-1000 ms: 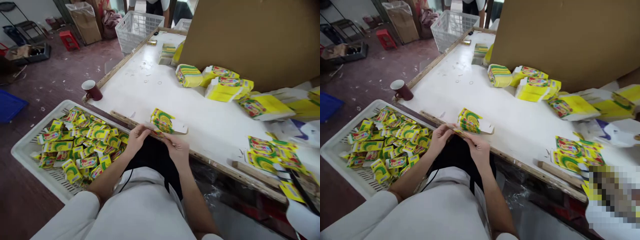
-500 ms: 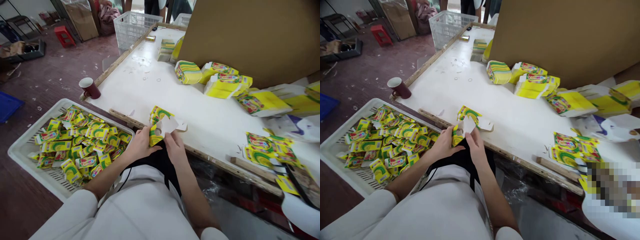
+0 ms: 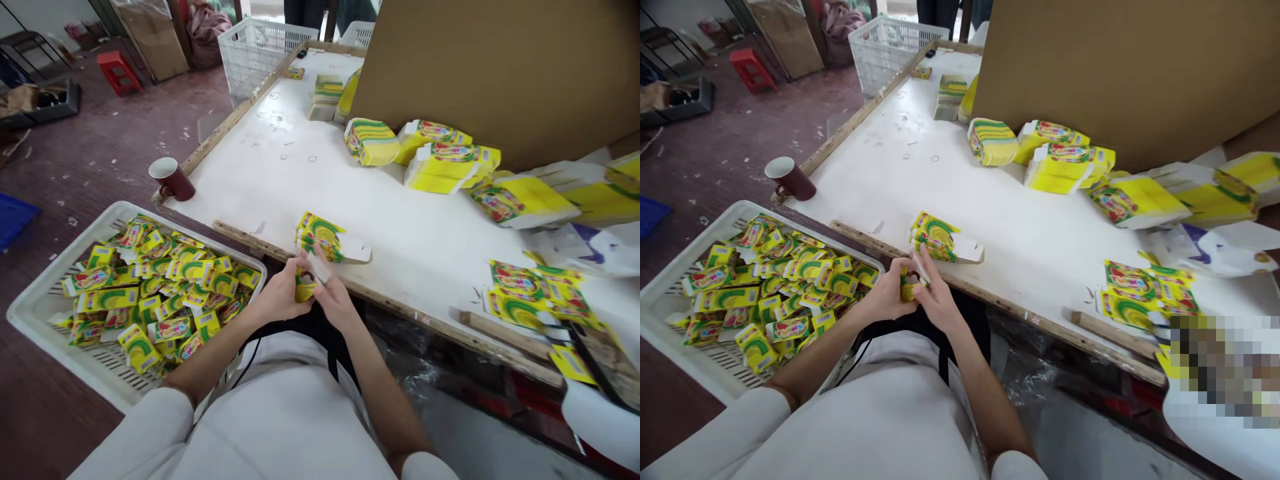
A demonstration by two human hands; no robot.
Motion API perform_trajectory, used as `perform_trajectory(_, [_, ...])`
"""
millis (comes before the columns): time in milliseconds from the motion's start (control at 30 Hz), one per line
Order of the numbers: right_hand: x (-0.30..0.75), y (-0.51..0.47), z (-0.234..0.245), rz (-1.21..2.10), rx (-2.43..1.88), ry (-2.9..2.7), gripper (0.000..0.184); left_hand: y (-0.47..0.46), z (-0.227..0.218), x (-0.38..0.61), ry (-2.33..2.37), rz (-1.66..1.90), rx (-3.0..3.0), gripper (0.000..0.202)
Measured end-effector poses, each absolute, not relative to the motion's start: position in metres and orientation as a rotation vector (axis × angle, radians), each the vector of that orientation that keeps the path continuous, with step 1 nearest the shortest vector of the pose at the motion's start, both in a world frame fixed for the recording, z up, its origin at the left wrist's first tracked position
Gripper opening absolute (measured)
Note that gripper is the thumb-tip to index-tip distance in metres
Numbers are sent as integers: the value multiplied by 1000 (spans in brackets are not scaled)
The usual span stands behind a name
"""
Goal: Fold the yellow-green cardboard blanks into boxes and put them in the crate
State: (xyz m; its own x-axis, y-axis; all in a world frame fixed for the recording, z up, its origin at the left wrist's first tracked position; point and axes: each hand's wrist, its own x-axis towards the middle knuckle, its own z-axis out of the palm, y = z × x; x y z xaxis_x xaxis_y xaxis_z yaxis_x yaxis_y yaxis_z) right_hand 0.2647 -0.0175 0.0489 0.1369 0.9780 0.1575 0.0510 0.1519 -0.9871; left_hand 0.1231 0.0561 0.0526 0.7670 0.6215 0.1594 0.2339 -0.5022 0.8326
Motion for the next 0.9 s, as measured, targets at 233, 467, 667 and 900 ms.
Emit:
perform_trajectory(233, [275,-26,56,575,-1360,-1573,29,67,64,116,741,646,2127,80])
perform_trajectory(467, [284,-24,66,658,-1395,-1657,28,70,86,112,694,484,2363,82])
perform_trajectory(667, [274,-16,64,708,-1389,-1581,28,71,85,111,722,496,2381,80])
perform_trajectory(900, [286,-17,75,824,-1356,-1750,19,72,83,107,684,421,2271,83])
